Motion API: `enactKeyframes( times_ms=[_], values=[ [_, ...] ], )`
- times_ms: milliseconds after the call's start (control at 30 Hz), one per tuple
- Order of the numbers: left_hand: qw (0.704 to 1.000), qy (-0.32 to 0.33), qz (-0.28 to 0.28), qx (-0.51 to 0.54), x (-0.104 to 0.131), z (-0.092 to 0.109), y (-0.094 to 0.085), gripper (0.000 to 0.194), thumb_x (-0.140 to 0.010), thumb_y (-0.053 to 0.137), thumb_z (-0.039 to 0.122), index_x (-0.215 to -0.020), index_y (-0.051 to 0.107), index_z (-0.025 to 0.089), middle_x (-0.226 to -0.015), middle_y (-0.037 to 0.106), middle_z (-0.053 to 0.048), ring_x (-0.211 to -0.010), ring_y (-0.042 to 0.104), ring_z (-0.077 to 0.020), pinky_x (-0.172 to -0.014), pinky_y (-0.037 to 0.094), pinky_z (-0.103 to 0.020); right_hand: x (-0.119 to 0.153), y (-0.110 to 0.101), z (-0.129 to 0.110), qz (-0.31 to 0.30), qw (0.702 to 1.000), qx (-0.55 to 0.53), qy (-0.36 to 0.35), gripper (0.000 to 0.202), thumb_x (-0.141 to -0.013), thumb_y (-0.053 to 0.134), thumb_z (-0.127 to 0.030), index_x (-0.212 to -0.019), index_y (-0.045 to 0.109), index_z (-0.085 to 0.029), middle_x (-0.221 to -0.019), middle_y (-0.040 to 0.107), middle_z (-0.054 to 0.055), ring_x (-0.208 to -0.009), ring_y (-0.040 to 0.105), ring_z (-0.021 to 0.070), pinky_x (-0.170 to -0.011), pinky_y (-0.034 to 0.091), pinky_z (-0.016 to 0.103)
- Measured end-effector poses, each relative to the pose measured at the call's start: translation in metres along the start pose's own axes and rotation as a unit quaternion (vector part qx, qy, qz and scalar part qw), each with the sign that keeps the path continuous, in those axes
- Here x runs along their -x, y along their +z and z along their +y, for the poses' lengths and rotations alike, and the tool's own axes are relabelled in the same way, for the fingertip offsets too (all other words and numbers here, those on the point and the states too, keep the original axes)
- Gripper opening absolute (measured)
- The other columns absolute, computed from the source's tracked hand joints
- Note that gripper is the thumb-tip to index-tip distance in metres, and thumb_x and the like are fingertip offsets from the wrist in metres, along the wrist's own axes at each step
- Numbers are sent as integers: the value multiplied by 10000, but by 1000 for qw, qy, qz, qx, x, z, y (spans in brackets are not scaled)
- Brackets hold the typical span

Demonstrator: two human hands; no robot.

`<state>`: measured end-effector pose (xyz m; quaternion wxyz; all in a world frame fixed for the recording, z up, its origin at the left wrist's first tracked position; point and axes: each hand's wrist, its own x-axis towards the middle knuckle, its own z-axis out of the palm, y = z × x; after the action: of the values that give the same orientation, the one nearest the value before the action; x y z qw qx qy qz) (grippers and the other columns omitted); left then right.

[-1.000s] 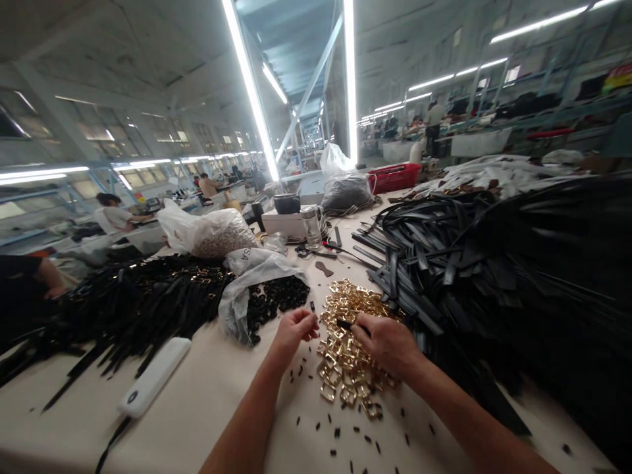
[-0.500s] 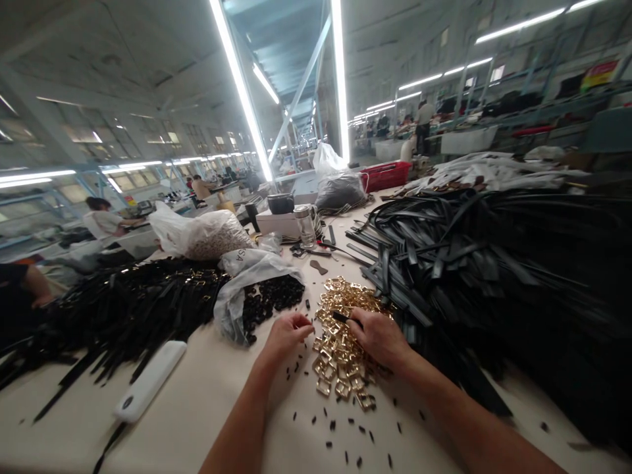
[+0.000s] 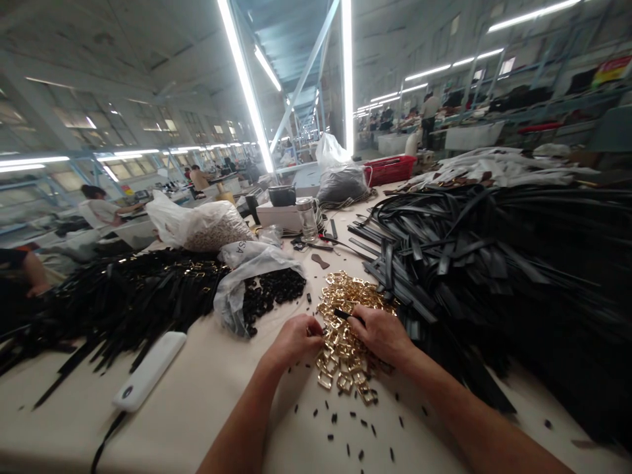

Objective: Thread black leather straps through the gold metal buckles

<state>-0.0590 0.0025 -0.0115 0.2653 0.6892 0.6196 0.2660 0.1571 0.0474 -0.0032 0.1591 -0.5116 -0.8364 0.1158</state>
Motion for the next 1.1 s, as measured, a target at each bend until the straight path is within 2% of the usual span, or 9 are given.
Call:
enactKeyframes(
  times_ms=[100,300,533,633,733,867,967,1100],
  values=[
    [1000,7,-8,23,2,-2,-3,70,-623,681,216,-692,678,205,-704,610,2,-651,540,-167,-585,388,-253,0,-1,-1,-4,1000,0,2,203,-916,474,-317,-796,590,-202,-736,675,24,-649,591,154,-561,232,263],
    [996,-14,-59,69,3,-6,-4,134,-614,674,196,-747,664,185,-648,578,32,-580,496,-126,-517,353,-220,-1,2,1,3,1000,5,-4,200,-915,476,-321,-801,590,-203,-742,677,22,-647,589,151,-564,230,262],
    [978,-85,-25,188,-4,-4,3,93,-631,689,238,-686,671,166,-616,614,21,-547,500,-111,-537,383,-225,1,-1,0,3,1000,-6,-4,206,-918,474,-318,-799,593,-201,-733,674,23,-648,593,152,-564,237,259],
    [955,-114,-2,273,-7,-1,2,143,-629,713,262,-713,679,152,-615,620,8,-515,500,-100,-533,399,-229,1,-3,-1,9,1000,-12,-3,216,-918,470,-325,-797,597,-198,-732,671,26,-644,591,149,-562,239,261],
    [916,-143,23,373,-9,-1,1,199,-620,744,285,-732,660,142,-622,613,3,-510,512,-88,-521,394,-212,2,-5,-2,13,999,-31,-5,212,-916,466,-320,-802,597,-198,-719,663,20,-644,585,146,-563,248,254],
    [877,-158,17,454,-10,-2,3,236,-606,786,281,-710,624,145,-636,596,9,-537,529,-77,-527,390,-188,3,-4,-3,12,997,-71,-3,194,-902,476,-304,-798,600,-198,-707,650,11,-637,568,138,-577,274,244],
    [857,-147,13,494,-9,1,6,251,-594,805,260,-716,618,144,-640,576,22,-539,511,-63,-530,390,-176,3,-1,-5,15,989,-150,-12,210,-887,483,-304,-746,587,-189,-681,626,2,-630,550,135,-581,306,235],
    [824,-123,17,554,-7,10,7,251,-605,811,244,-723,612,145,-645,561,35,-545,496,-45,-541,400,-155,3,2,-8,-21,950,-313,2,271,-886,459,-330,-686,563,-179,-609,584,-16,-554,508,116,-536,338,219]
  ],
)
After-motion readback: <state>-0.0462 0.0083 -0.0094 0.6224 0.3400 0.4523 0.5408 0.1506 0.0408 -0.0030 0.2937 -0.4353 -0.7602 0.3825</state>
